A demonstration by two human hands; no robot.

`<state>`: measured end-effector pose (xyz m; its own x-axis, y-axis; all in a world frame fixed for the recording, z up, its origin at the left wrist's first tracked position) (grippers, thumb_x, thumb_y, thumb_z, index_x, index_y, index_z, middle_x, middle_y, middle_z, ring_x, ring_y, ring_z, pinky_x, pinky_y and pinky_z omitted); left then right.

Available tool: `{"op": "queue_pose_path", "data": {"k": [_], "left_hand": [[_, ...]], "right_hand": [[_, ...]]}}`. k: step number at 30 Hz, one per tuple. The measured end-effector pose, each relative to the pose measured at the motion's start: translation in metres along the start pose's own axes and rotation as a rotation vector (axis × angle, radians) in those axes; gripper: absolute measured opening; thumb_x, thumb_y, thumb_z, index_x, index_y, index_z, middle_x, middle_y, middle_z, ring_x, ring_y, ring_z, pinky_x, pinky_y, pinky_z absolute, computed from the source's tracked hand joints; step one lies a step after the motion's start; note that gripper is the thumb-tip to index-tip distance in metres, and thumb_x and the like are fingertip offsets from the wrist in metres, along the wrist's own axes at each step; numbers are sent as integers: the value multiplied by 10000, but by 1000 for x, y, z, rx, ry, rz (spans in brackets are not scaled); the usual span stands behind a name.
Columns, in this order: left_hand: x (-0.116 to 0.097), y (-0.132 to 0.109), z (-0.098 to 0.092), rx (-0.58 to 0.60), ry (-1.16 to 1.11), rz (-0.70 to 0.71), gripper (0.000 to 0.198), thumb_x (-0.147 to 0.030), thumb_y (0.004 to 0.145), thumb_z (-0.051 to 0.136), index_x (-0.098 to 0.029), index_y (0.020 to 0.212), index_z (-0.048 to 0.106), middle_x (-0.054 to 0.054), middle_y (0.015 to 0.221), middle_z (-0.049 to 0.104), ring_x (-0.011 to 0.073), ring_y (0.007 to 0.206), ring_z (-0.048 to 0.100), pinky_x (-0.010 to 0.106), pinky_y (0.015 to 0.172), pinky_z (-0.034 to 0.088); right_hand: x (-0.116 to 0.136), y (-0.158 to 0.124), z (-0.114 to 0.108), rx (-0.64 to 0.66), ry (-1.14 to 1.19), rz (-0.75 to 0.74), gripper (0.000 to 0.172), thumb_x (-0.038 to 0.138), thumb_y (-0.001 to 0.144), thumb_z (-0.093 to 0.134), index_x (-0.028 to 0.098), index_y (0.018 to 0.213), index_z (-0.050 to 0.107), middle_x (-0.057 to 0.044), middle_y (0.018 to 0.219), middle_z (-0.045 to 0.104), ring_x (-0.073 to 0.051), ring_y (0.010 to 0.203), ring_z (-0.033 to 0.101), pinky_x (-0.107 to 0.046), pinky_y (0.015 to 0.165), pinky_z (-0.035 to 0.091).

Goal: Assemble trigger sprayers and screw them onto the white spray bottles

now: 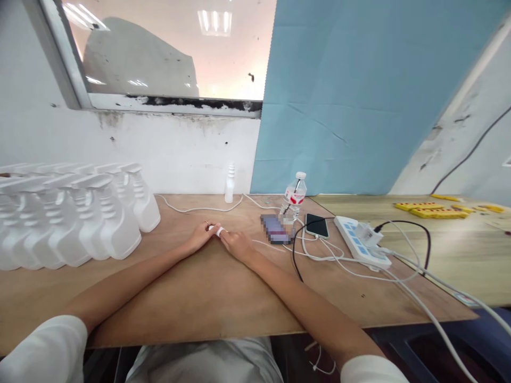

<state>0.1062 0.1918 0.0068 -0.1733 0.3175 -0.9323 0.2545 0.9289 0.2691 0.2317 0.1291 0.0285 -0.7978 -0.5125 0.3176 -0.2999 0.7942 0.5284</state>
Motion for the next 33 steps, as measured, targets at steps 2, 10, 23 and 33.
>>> {"op": "queue_pose_path", "data": {"k": [2,10,23,33], "left_hand": [[6,1,-2,-4,-66,-34,235,-375,785,644,-144,779,687,46,741,676,170,685,602,263,663,468],[17,1,-14,-80,-395,-117,273,-266,810,620,-136,1049,605,85,948,679,139,711,620,219,557,512],[23,4,-15,-97,-565,-185,271,-223,760,555,-151,1021,572,-12,646,581,95,478,500,198,458,386],[13,0,-19,-95,-654,-196,426,-575,785,573,-158,871,572,9,666,520,109,542,483,202,441,348]], "right_hand": [[-5,1,-4,-13,61,32,153,294,875,571,269,915,716,-31,736,727,-186,662,660,-263,656,440],[-52,17,-25,-112,204,281,303,292,868,499,199,1084,689,-58,937,737,-204,783,679,-326,741,519],[-172,-28,-143,-154,-419,844,302,210,836,480,61,1016,670,-276,1073,636,-417,1137,545,-577,942,338],[-200,-44,-127,20,-497,938,505,490,750,639,61,1015,672,-273,1064,650,-417,1085,596,-565,935,366]]}}
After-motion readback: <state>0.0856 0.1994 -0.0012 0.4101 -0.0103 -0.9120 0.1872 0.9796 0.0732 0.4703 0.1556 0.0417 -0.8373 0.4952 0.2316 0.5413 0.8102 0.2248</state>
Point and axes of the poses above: each hand's wrist, its own y-axis towards the middle knuckle, its own z-axis out of the palm, x = y × z, the point moved 8 cm from there along y, towards the middle knuckle
